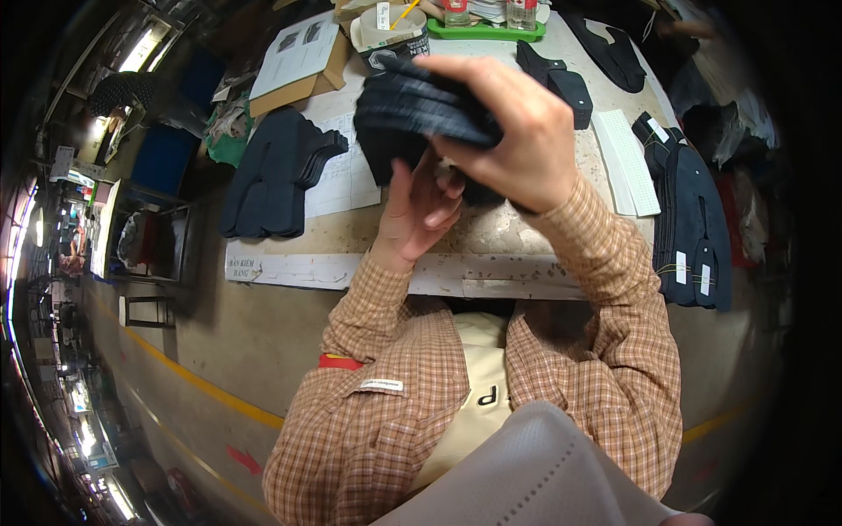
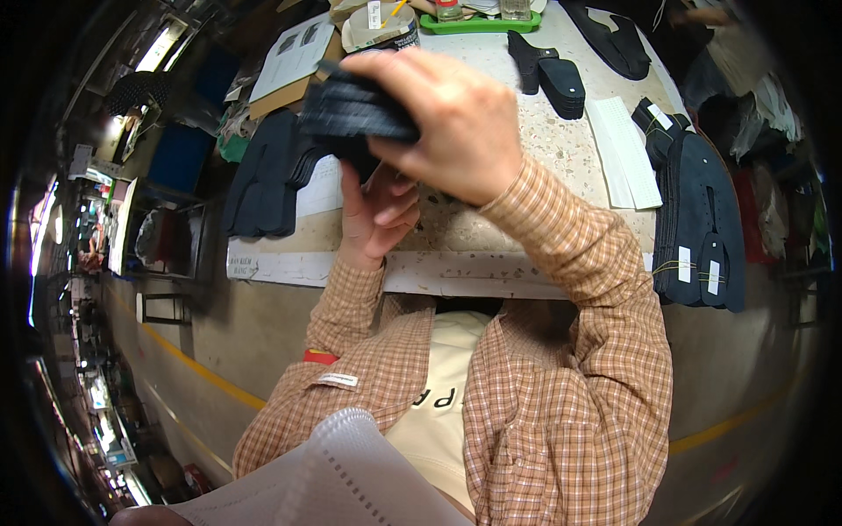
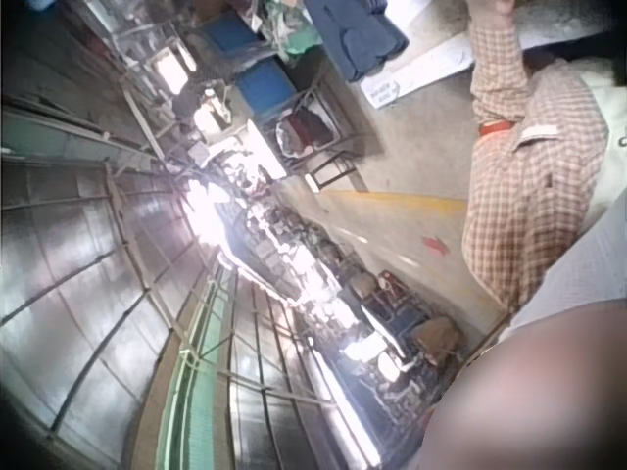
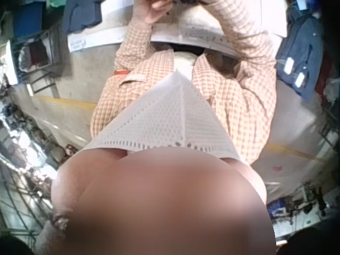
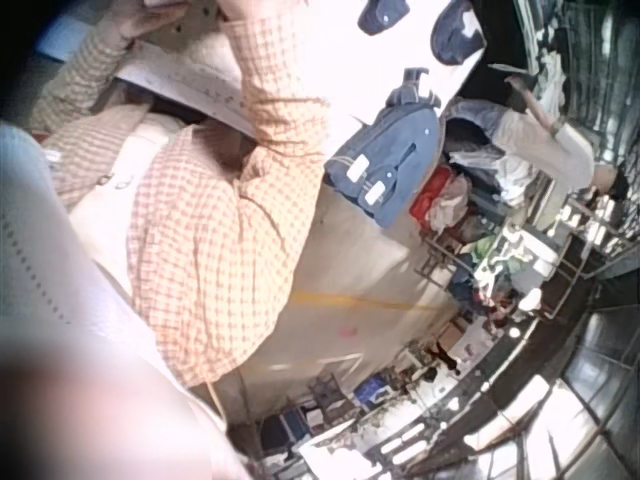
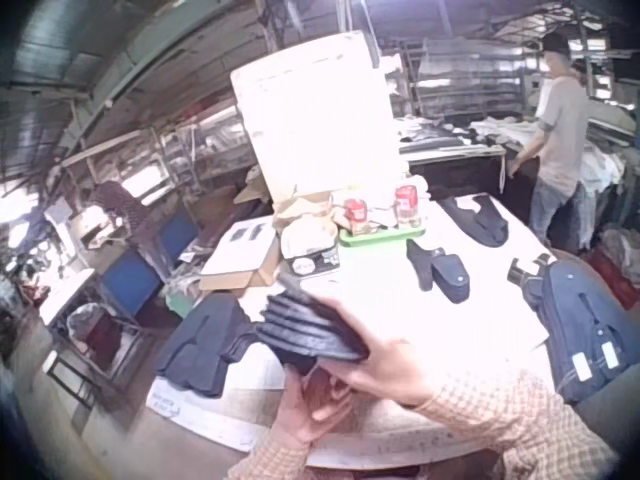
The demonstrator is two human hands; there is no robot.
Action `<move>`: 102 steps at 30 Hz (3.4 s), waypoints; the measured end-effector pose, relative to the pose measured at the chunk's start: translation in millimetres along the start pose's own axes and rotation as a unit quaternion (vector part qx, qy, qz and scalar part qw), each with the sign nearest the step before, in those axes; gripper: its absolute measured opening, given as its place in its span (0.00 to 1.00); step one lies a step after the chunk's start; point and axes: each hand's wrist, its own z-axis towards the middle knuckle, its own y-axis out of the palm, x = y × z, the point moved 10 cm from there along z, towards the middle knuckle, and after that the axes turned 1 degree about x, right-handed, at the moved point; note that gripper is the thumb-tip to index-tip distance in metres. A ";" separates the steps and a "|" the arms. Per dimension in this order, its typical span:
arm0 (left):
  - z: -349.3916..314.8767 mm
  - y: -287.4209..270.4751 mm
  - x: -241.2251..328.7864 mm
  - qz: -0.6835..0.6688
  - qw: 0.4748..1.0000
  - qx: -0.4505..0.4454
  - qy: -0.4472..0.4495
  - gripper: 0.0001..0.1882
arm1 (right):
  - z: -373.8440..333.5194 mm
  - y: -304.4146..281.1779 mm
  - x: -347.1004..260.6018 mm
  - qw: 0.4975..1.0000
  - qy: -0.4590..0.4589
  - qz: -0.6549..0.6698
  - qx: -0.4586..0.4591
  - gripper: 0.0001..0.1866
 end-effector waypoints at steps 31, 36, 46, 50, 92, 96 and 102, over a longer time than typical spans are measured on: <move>7.0 101.9 -22.9 -0.352 0.896 -0.152 -0.225 0.36 | 2.6 -4.6 41.5 0.799 0.055 0.578 -0.155 0.40; 15.2 98.6 -24.0 -0.325 0.906 -0.164 -0.217 0.36 | 2.0 -2.7 33.2 0.873 -0.026 0.425 -0.240 0.35; 6.8 97.6 -18.7 -0.354 0.904 -0.106 -0.215 0.32 | 1.2 7.2 56.0 0.871 0.054 0.400 -0.281 0.41; 6.9 92.1 -18.8 -0.378 0.901 -0.110 -0.184 0.33 | -6.4 0.7 40.8 0.898 0.003 0.332 -0.289 0.40; -35.0 -66.0 42.4 0.385 0.912 0.117 -0.079 0.34 | -41.9 79.8 177.9 0.801 0.426 0.347 -0.238 0.24; -37.9 -100.2 37.8 0.448 0.857 0.221 -0.127 0.27 | -118.0 132.3 258.8 0.791 0.504 0.235 -0.255 0.35; -44.7 -9.8 79.5 0.845 0.480 0.166 0.169 0.24 | -114.7 141.3 281.0 0.921 0.264 0.080 -0.274 0.33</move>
